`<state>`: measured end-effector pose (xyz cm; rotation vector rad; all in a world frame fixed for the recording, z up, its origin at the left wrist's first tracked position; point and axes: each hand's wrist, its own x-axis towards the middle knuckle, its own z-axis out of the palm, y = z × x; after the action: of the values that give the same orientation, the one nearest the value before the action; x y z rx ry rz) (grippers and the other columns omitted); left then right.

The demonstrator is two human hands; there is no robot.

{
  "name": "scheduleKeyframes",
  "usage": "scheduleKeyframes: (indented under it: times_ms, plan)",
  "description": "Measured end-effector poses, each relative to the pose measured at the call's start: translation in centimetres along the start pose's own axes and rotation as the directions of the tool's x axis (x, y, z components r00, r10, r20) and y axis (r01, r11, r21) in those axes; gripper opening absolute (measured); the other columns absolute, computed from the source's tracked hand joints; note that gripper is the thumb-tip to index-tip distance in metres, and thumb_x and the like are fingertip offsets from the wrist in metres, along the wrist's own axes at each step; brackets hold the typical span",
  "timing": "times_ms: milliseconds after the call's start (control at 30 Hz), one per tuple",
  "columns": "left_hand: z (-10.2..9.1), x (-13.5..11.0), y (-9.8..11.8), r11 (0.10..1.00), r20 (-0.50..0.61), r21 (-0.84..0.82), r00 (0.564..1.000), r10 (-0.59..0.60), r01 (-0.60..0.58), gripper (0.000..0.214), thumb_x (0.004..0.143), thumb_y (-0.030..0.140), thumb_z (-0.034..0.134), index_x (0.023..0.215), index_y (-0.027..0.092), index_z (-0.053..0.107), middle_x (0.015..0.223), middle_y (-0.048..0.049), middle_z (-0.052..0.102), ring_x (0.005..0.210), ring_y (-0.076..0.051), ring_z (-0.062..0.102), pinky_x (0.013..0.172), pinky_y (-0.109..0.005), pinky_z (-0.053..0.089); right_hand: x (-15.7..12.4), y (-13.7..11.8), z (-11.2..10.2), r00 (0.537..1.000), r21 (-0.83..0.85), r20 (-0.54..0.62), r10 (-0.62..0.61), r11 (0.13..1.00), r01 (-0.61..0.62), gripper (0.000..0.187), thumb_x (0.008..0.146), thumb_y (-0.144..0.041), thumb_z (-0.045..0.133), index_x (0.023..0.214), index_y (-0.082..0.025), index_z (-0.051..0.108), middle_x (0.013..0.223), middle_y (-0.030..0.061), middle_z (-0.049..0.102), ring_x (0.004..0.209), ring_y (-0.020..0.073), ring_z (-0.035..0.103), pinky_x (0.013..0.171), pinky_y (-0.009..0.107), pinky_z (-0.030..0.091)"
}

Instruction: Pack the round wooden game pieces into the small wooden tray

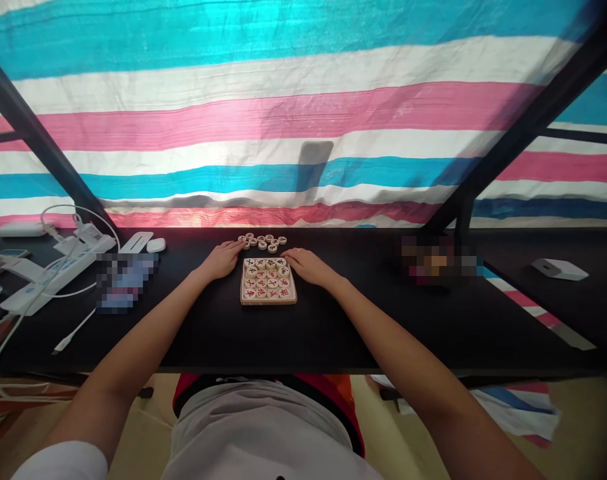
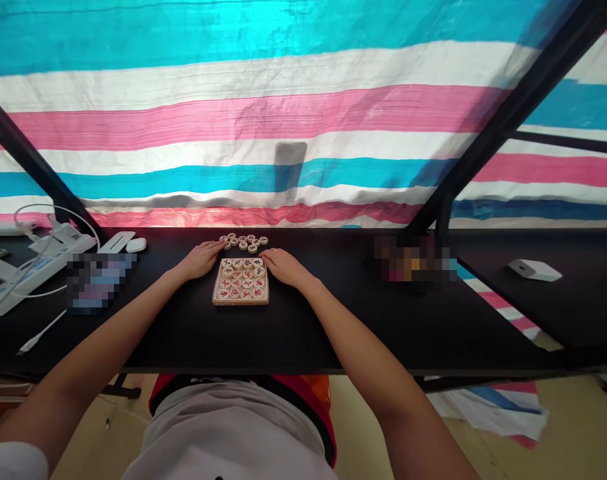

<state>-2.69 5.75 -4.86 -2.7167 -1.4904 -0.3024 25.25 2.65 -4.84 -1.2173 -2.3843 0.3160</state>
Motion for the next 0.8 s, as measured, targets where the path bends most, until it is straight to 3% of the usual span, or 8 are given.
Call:
scheduleKeyframes:
  times_ms: [233,500,600,700,800]
  plan:
    - [-1.0,-1.2,0.4,0.998,-0.101,0.053,0.994,0.039,-0.034,0.03,0.089,0.029,0.04,0.108,0.017,0.06,0.118,-0.0096,0.061,0.112,-0.025,0.05,0.095,-0.038,0.04,-0.1,-0.4,-0.2,1.0,-0.008,0.004,0.025,1.0,-0.025,0.031,0.095,-0.024,0.036,0.108,-0.016,0.064,0.105,0.0086,0.066,0.098,0.0193,0.059,0.09,0.031,0.043]
    - [-2.7,-1.9,1.5,0.997,-0.004,-0.023,0.997,-0.072,0.072,0.018,0.085,0.033,0.047,0.091,0.02,0.058,0.092,-0.0053,0.066,0.09,-0.023,0.059,0.076,-0.032,0.046,-0.1,-0.6,-0.5,1.0,-0.004,0.015,0.021,1.0,-0.021,0.032,0.095,-0.025,0.036,0.108,-0.015,0.064,0.107,0.0095,0.066,0.099,0.0194,0.059,0.09,0.031,0.043]
    - [-3.5,-2.2,2.1,0.99,-0.098,-0.12,0.992,-0.08,0.068,0.019,0.085,0.037,0.049,0.088,0.021,0.059,0.088,-0.0043,0.066,0.086,-0.022,0.059,0.074,-0.032,0.047,-0.1,-0.5,-0.5,1.0,-0.008,0.02,0.023,1.0,-0.023,0.032,0.096,-0.026,0.036,0.109,-0.016,0.064,0.107,0.0092,0.066,0.1,0.0197,0.059,0.09,0.032,0.043]
    - [-4.3,-2.5,3.8,0.958,-0.242,-0.28,0.97,-0.006,-0.064,0.024,0.088,0.042,0.047,0.088,0.021,0.06,0.091,-0.0032,0.066,0.088,-0.019,0.059,0.08,-0.032,0.046,0.0,-0.4,-0.4,1.0,-0.005,0.02,0.023,1.0,-0.023,0.032,0.096,-0.027,0.036,0.108,-0.017,0.064,0.106,0.0084,0.066,0.099,0.0193,0.059,0.09,0.031,0.043]
    - [-4.5,-2.8,6.1,0.903,-0.251,-0.32,0.945,0.211,-0.286,0.024,0.089,0.041,0.048,0.088,0.021,0.061,0.095,-0.0033,0.067,0.093,-0.018,0.058,0.086,-0.03,0.045,-0.1,-0.4,-0.4,1.0,-0.005,0.016,0.02,1.0,-0.02,0.032,0.096,-0.026,0.036,0.108,-0.017,0.064,0.105,0.0081,0.066,0.099,0.0188,0.059,0.091,0.031,0.043]
